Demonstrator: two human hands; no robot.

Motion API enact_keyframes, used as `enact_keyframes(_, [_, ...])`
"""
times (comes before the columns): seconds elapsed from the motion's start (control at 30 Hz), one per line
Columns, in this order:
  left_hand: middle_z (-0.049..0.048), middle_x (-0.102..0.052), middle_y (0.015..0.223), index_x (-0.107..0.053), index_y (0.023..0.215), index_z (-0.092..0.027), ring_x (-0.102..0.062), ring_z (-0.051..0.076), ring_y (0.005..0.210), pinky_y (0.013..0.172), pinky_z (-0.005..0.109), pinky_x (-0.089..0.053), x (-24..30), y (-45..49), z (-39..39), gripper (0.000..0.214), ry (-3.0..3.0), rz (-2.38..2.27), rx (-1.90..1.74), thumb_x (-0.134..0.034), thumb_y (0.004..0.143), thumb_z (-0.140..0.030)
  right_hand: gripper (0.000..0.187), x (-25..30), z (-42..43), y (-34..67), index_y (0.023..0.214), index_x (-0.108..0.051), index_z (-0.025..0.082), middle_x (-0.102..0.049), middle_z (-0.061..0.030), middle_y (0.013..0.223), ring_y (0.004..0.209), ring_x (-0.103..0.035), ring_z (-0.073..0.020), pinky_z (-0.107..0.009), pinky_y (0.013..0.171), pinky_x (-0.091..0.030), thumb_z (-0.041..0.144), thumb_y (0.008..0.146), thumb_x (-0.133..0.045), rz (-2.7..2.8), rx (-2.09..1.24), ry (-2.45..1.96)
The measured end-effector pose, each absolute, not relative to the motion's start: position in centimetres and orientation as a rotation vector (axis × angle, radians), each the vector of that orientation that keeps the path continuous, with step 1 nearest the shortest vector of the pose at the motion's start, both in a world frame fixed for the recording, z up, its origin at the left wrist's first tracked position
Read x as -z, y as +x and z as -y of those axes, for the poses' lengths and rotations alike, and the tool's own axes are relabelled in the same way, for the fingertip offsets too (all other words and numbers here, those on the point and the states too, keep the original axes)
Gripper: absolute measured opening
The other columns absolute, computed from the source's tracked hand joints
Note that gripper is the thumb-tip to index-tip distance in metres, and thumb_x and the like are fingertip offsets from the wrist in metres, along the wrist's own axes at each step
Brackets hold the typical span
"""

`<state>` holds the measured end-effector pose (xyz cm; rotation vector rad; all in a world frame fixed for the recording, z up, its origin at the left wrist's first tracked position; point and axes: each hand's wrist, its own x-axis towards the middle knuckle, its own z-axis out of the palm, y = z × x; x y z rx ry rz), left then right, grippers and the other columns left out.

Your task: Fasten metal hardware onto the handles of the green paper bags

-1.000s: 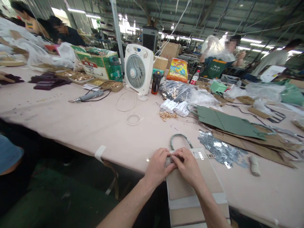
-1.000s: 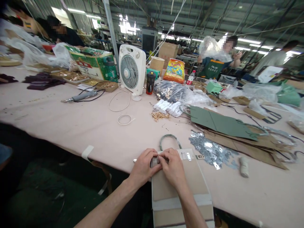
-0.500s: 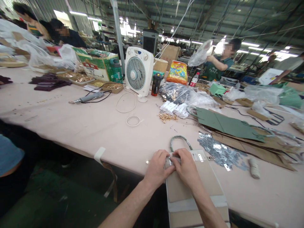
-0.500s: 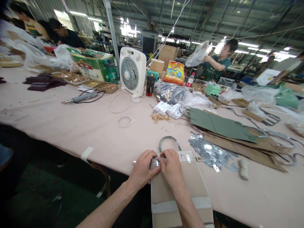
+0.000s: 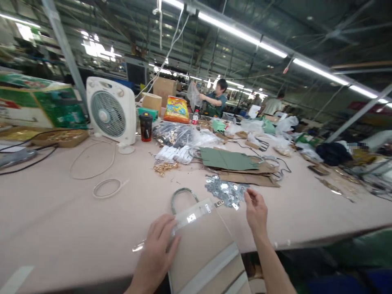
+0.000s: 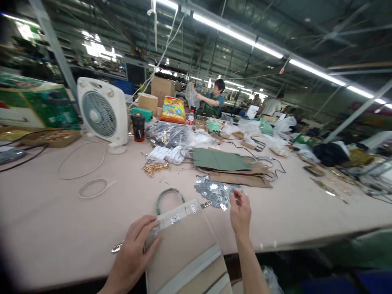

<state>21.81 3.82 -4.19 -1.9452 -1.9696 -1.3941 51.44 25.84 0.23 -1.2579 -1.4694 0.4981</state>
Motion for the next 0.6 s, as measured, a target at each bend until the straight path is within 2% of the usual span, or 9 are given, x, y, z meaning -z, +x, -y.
enact_keyframes(0.1, [0.0095,-0.063,0.135,-0.058,0.132,-0.026,-0.056,0.028,0.132,0.11,0.049,-0.053,2.3,24.5,-5.8,0.038,-2.169,1.833,1.279,-0.055,0.096,-0.014,0.069,0.7,-30.2,56.3,0.124,-0.066,0.01,-0.066,-0.0222,0.124,0.115,-0.059,-0.0339,-0.047,0.097,-0.05,0.064,0.081,-0.064,1.451,-0.293,-1.521])
enact_keyframes(0.2, [0.0112,-0.057,0.147,-0.054,0.14,-0.023,-0.049,0.033,0.14,0.115,0.053,-0.049,0.5,27.6,-8.3,0.051,-2.339,1.901,1.07,-0.066,0.09,-0.019,0.083,2.0,-32.3,58.3,0.122,-0.067,0.003,-0.065,-0.0303,0.125,0.128,-0.05,-0.0434,-0.054,0.108,-0.04,0.065,0.068,-0.07,1.505,-0.276,-1.705])
enact_keyframes(0.27, [0.0128,-0.055,0.151,-0.054,0.141,-0.02,-0.048,0.037,0.14,0.115,0.056,-0.047,0.0,28.9,-9.8,0.059,-2.36,1.99,0.96,-0.074,0.086,-0.025,0.078,2.5,-32.8,58.8,0.115,-0.07,0.006,-0.068,-0.0301,0.12,0.126,-0.051,-0.0465,-0.058,0.11,-0.037,0.062,0.061,-0.073,1.484,-0.351,-1.732])
enact_keyframes(0.33, [0.0135,-0.056,0.148,-0.057,0.138,-0.019,-0.05,0.038,0.136,0.114,0.056,-0.046,0.1,29.4,-10.9,0.06,-2.349,2.054,0.912,-0.078,0.084,-0.03,0.065,2.7,-33.0,59.1,0.105,-0.072,0.012,-0.07,-0.0274,0.115,0.123,-0.054,-0.0475,-0.06,0.109,-0.036,0.057,0.058,-0.073,1.431,-0.45,-1.72])
enact_keyframes(0.4, [0.0129,-0.06,0.143,-0.06,0.134,-0.019,-0.052,0.037,0.132,0.112,0.055,-0.047,0.4,29.5,-11.4,0.055,-2.331,2.082,0.919,-0.078,0.084,-0.033,0.052,2.6,-33.2,59.5,0.096,-0.072,0.018,-0.071,-0.0241,0.108,0.119,-0.057,-0.0466,-0.059,0.106,-0.039,0.054,0.058,-0.071,1.375,-0.553,-1.697])
enact_keyframes(0.47, [0.0121,-0.062,0.138,-0.062,0.13,-0.019,-0.053,0.035,0.129,0.11,0.053,-0.047,0.7,29.4,-11.5,0.051,-2.316,2.091,0.935,-0.078,0.084,-0.035,0.047,2.1,-33.4,59.5,0.093,-0.069,0.021,-0.073,-0.0194,0.098,0.11,-0.063,-0.0424,-0.057,0.097,-0.048,0.056,0.063,-0.065,1.349,-0.653,-1.647])
enact_keyframes(0.53, [0.0119,-0.064,0.134,-0.063,0.125,-0.02,-0.054,0.034,0.125,0.108,0.053,-0.048,0.8,29.4,-11.5,0.046,-2.314,2.096,0.931,-0.077,0.084,-0.036,0.047,1.3,-33.0,58.6,0.097,-0.066,0.022,-0.072,-0.0125,0.092,0.094,-0.067,-0.0338,-0.05,0.084,-0.055,0.06,0.07,-0.057,1.337,-0.777,-1.558])
enact_keyframes(0.6, [0.012,-0.065,0.131,-0.064,0.122,-0.02,-0.054,0.034,0.123,0.106,0.053,-0.048,0.8,29.4,-11.7,0.043,-2.326,2.094,0.909,-0.076,0.084,-0.038,0.046,0.2,-31.7,56.5,0.101,-0.063,0.023,-0.068,-0.0057,0.086,0.077,-0.066,-0.0236,-0.041,0.072,-0.057,0.061,0.076,-0.055,1.282,-1.026,-1.346])
